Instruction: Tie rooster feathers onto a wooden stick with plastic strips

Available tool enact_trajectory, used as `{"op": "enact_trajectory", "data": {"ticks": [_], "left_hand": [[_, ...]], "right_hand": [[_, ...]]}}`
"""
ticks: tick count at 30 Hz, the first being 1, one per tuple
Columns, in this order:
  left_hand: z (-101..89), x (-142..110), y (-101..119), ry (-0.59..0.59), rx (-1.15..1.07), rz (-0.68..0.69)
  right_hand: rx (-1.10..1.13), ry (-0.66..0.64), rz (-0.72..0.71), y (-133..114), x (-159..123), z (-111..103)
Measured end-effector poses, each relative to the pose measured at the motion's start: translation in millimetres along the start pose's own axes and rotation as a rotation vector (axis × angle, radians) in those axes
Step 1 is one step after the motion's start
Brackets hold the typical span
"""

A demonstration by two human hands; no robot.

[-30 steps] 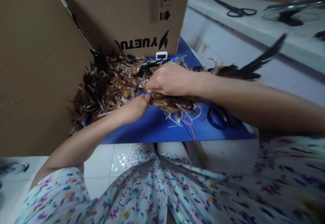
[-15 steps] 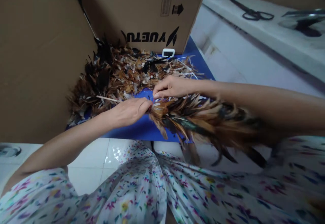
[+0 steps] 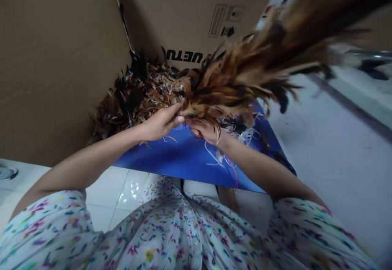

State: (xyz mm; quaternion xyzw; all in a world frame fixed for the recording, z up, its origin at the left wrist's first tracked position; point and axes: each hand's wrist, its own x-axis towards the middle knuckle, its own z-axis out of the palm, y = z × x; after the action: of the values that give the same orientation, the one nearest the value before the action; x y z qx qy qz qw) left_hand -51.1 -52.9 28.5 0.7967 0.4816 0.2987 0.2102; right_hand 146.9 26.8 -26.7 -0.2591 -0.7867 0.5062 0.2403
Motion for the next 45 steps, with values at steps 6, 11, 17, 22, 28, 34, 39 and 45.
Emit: {"op": "enact_trajectory", "data": {"ticks": [6, 11, 17, 22, 28, 34, 39, 45], "left_hand": [[5.5, 5.1, -8.7, -0.065, -0.377, -0.201], [18.5, 5.1, -18.6, -0.038, -0.267, -0.231], [36.7, 4.9, -23.4, 0.020, -0.082, -0.272], [46.2, 7.0, -27.9, 0.055, -0.033, -0.329], [56.5, 13.0, -21.3, 0.137, 0.131, -0.366], [71.3, 14.8, -26.2, 0.164, -0.025, -0.418], [80.0, 11.2, -38.6, 0.306, -0.108, -0.363], [84.3, 9.6, -36.6, 0.425, -0.505, -0.387]], "right_hand": [[0.266, 0.098, 0.001, 1.0, -1.4, 12.3], [-0.060, 0.211, -0.043, -4.3, -14.8, 9.7], [-0.151, 0.257, -0.039, -7.7, -20.1, 5.7], [-0.117, 0.290, -0.032, -1.4, -19.0, 5.9], [-0.092, 0.287, -0.030, 4.5, -15.1, 9.1], [-0.229, 0.337, -0.067, 9.5, -13.6, 13.7], [-0.275, 0.380, -0.079, 11.2, -12.3, 18.8], [-0.240, 0.407, -0.110, 16.9, -12.3, 22.5]]}}
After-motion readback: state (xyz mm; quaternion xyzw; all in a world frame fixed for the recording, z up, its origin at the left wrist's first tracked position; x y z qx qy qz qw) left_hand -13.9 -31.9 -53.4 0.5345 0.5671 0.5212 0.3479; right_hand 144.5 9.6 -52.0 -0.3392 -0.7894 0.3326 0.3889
